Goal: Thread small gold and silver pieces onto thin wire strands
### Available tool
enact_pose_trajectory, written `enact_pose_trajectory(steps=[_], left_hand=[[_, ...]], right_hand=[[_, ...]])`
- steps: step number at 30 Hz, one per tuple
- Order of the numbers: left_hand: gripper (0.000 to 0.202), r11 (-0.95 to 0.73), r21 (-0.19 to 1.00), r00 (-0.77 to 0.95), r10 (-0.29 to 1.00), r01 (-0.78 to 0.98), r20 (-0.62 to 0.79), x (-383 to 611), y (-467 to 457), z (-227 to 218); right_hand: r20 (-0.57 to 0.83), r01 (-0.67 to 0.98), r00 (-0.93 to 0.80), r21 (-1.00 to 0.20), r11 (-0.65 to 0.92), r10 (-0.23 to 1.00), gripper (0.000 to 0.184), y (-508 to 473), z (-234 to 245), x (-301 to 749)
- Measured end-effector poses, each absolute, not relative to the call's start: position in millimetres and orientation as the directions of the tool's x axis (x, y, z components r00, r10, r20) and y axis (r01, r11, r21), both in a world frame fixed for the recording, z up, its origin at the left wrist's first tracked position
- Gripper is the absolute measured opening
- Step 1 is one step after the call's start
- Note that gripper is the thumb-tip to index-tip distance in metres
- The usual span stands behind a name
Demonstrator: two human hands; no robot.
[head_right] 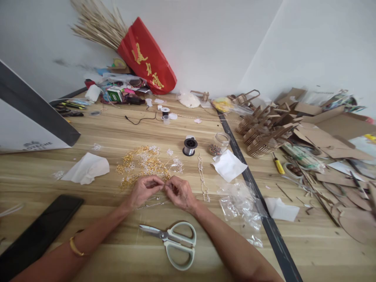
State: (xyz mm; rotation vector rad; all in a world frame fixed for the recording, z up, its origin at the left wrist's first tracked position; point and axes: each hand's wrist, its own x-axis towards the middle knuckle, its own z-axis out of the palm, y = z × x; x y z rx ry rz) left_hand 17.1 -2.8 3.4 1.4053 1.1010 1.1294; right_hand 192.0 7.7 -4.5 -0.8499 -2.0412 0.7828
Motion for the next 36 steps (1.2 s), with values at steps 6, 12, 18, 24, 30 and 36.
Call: enact_pose_trajectory(steps=[6, 12, 18, 24, 30, 36], left_hand=[[0.008, -0.083, 0.996, 0.155, 0.985, 0.042, 0.075, 16.7, -2.5, 1.6], [0.01, -0.043, 0.999, 0.141, 0.989, -0.005, 0.043, 14.7, -1.1, -1.3], [0.009, 0.008, 1.0, 0.13, 0.991, -0.026, -0.004, 14.4, 0.6, -0.5], [0.009, 0.03, 0.998, 0.147, 0.989, -0.046, -0.023, 14.8, 0.4, 0.4], [0.01, 0.038, 0.998, 0.171, 0.985, -0.049, -0.029, 14.3, 0.5, 0.0], [0.011, 0.063, 0.997, 0.165, 0.985, -0.048, -0.055, 14.7, 0.5, 2.9]], right_hand=[[0.426, 0.285, -0.479, -0.752, 0.595, 0.768, 0.01, 7.7, -4.4, 192.6], [0.423, 0.281, -0.466, -0.763, 0.583, 0.778, 0.013, 7.6, -3.0, 192.6], [0.416, 0.275, -0.462, -0.773, 0.572, 0.783, 0.012, 7.3, -2.6, 192.4], [0.424, 0.268, -0.475, -0.765, 0.585, 0.772, 0.011, 7.3, -3.8, 192.6], [0.403, 0.279, -0.491, -0.767, 0.578, 0.772, 0.01, 7.4, -3.7, 193.2], [0.414, 0.281, -0.481, -0.762, 0.584, 0.772, 0.008, 7.3, -4.0, 192.8]])
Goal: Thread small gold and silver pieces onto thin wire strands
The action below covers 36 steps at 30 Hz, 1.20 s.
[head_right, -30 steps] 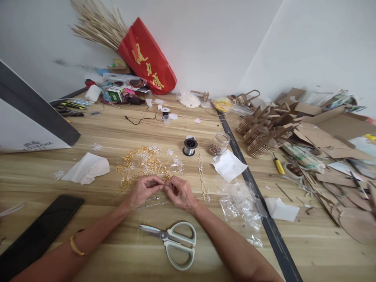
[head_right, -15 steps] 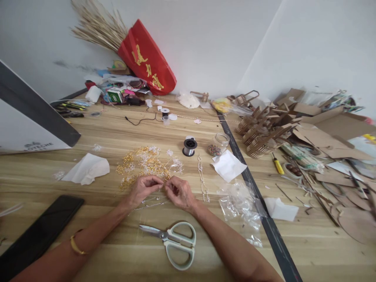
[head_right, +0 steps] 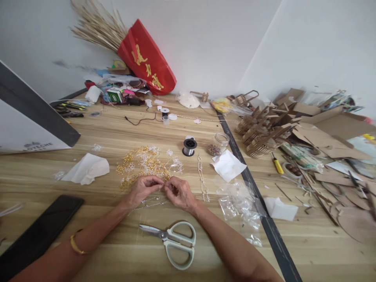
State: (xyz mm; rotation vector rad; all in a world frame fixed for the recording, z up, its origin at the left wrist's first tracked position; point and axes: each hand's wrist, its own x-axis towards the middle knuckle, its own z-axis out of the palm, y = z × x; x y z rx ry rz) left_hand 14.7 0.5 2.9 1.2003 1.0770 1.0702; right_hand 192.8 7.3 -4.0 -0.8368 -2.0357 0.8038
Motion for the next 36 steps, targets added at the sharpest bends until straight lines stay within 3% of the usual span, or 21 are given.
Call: enact_pose_trajectory(steps=[22, 36], left_hand=[[0.013, 0.117, 0.993, 0.161, 0.98, -0.018, -0.113, 13.5, 1.1, 4.5], [0.011, 0.064, 0.998, 0.162, 0.985, 0.003, -0.064, 12.6, 2.7, -0.1]], right_hand=[[0.407, 0.284, -0.487, -0.763, 0.581, 0.773, 0.009, 7.8, -4.2, 193.7], [0.398, 0.293, -0.494, -0.761, 0.579, 0.773, 0.01, 7.5, -3.5, 193.3]])
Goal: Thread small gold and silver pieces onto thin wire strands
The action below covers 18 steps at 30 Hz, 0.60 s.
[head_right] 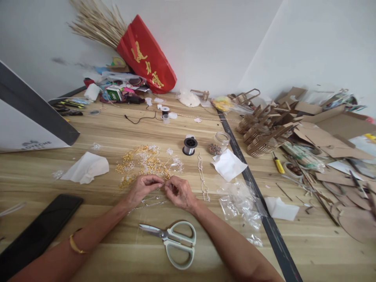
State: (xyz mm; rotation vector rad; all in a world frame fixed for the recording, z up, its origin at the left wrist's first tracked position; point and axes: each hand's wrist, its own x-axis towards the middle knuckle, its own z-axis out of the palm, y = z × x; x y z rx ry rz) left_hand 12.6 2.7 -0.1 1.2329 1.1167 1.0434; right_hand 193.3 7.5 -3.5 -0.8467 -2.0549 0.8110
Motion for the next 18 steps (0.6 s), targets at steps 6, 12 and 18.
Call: enact_pose_trajectory(steps=[6, 12, 18], left_hand=[[0.01, 0.058, 0.998, 0.16, 0.985, 0.012, -0.059, 13.0, 1.8, 0.7], [0.01, 0.041, 0.999, 0.161, 0.986, 0.018, -0.043, 13.7, 1.1, 2.4], [0.01, 0.033, 0.999, 0.158, 0.987, 0.023, -0.037, 14.2, 0.0, 3.4]], right_hand=[[0.402, 0.282, -0.496, -0.764, 0.581, 0.769, 0.008, 7.2, -3.1, 193.2], [0.403, 0.301, -0.49, -0.754, 0.584, 0.773, 0.009, 7.8, -5.2, 192.9], [0.394, 0.303, -0.491, -0.758, 0.577, 0.777, 0.007, 8.1, -5.3, 192.8]])
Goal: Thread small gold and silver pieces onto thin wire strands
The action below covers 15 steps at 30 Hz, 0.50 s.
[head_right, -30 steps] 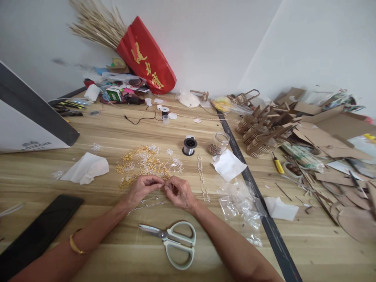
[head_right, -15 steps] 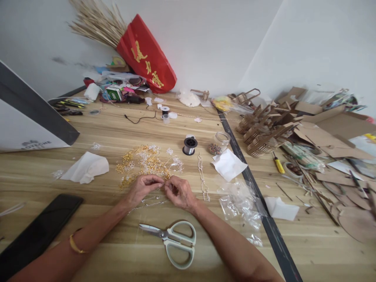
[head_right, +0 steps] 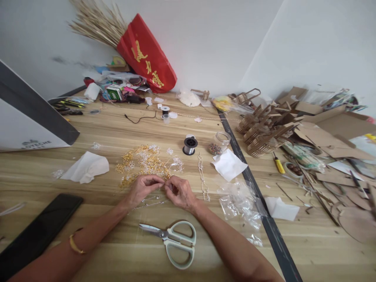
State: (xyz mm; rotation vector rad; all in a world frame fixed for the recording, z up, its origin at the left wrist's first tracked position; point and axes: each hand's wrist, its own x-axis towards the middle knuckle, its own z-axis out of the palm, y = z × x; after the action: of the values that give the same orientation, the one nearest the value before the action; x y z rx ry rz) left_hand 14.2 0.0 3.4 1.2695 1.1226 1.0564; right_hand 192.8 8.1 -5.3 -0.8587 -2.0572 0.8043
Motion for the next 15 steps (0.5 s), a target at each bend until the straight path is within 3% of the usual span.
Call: enact_pose_trajectory(steps=[15], left_hand=[[0.007, -0.07, 0.996, 0.154, 0.986, 0.05, 0.061, 16.4, -2.3, 3.3]], right_hand=[[0.386, 0.308, -0.492, -0.761, 0.571, 0.781, 0.007, 7.8, -5.3, 192.2]])
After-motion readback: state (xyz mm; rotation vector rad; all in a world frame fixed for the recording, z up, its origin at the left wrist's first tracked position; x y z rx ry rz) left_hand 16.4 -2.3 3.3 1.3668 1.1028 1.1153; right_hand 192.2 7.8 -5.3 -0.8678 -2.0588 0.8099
